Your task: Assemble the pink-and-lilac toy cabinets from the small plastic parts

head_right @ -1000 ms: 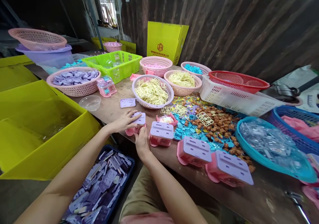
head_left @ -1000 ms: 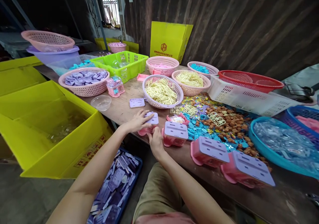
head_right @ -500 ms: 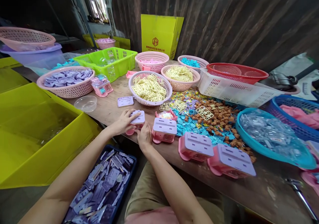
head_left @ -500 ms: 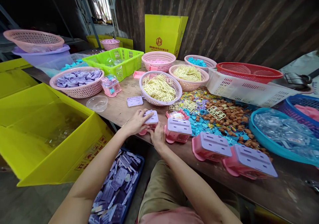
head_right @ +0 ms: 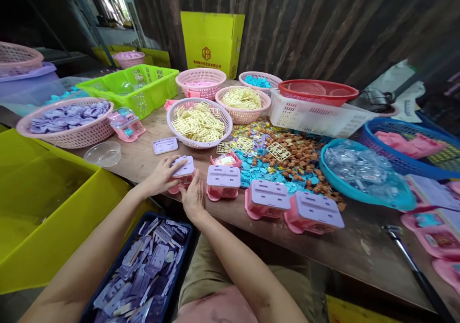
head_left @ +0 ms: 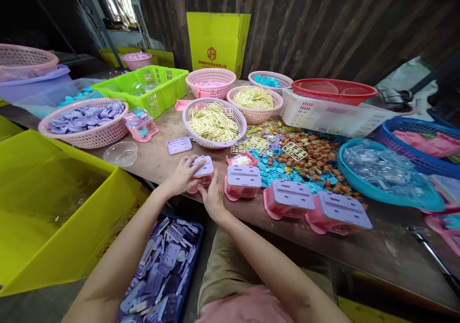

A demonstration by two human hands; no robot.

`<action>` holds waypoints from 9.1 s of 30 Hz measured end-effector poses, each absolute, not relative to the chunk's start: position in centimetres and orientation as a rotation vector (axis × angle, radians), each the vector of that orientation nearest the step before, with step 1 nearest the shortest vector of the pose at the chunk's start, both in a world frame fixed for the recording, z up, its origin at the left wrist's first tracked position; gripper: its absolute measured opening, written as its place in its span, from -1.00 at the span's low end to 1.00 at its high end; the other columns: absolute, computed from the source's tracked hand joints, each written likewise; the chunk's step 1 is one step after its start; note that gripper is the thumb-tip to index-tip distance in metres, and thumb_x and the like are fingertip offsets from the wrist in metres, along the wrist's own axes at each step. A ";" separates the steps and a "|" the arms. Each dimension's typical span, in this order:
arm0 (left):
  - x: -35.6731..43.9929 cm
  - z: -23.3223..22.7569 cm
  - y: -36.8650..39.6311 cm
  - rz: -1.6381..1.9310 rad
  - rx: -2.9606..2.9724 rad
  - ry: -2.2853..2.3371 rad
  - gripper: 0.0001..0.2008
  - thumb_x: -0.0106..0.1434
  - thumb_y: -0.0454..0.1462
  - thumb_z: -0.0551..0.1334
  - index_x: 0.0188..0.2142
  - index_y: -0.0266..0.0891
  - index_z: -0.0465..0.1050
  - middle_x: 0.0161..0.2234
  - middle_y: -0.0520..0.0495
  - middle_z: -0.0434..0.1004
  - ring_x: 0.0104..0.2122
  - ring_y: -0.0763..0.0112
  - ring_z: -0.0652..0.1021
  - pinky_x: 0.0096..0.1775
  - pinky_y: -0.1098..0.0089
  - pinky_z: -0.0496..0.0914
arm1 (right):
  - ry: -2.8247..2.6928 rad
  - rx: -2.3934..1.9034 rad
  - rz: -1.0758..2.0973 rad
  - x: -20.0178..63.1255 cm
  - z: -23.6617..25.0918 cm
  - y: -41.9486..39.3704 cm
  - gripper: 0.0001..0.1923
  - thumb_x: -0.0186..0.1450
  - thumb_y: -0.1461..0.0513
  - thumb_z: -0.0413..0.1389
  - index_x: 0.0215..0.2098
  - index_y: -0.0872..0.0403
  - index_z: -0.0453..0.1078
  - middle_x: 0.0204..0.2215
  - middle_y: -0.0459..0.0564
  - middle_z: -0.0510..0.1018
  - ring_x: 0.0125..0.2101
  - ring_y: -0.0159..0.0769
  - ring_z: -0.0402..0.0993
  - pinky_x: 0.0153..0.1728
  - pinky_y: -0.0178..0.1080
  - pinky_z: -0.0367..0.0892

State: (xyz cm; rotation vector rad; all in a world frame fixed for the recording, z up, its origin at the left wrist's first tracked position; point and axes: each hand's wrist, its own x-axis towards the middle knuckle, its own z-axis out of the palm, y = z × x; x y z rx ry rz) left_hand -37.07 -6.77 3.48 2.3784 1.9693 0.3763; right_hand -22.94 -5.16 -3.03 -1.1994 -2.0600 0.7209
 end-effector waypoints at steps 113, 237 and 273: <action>-1.0 0.8 0.4 1.003 1.747 1.164 -0.61 0.26 -0.12 0.03 0.04 -0.21 0.19 -0.17 -0.08 0.16 -0.16 0.29 0.36 -0.04 0.21 0.29 | -1.906 -1.726 -0.177 9.6 1.9 -5.3 -0.71 0.30 0.31 -0.17 -0.49 0.08 0.31 -0.59 0.01 0.47 -0.57 -0.30 0.38 -0.52 -0.31 0.14; -12.7 -0.5 -1.1 1.357 1.590 1.419 -0.48 0.26 0.04 -0.05 0.01 -0.31 0.20 -0.08 -0.20 0.29 -0.05 0.22 0.35 0.01 0.21 0.24 | -2.112 -1.487 -0.014 -1.6 1.3 -4.4 -0.70 0.32 0.30 -0.17 -0.46 0.10 0.34 -0.54 0.04 0.47 -0.51 -0.29 0.39 -0.48 -0.31 0.17; -23.9 3.2 -4.4 0.868 2.351 1.871 -0.25 0.21 -0.25 0.14 0.27 -0.23 -0.27 0.27 -0.39 -0.16 0.25 -0.07 -0.02 0.13 -0.13 0.03 | -3.146 -1.839 0.187 6.6 5.6 10.6 -0.90 0.04 0.40 0.15 -0.57 0.15 0.48 -0.52 0.12 0.56 -0.39 -0.18 0.50 -0.42 -0.32 0.22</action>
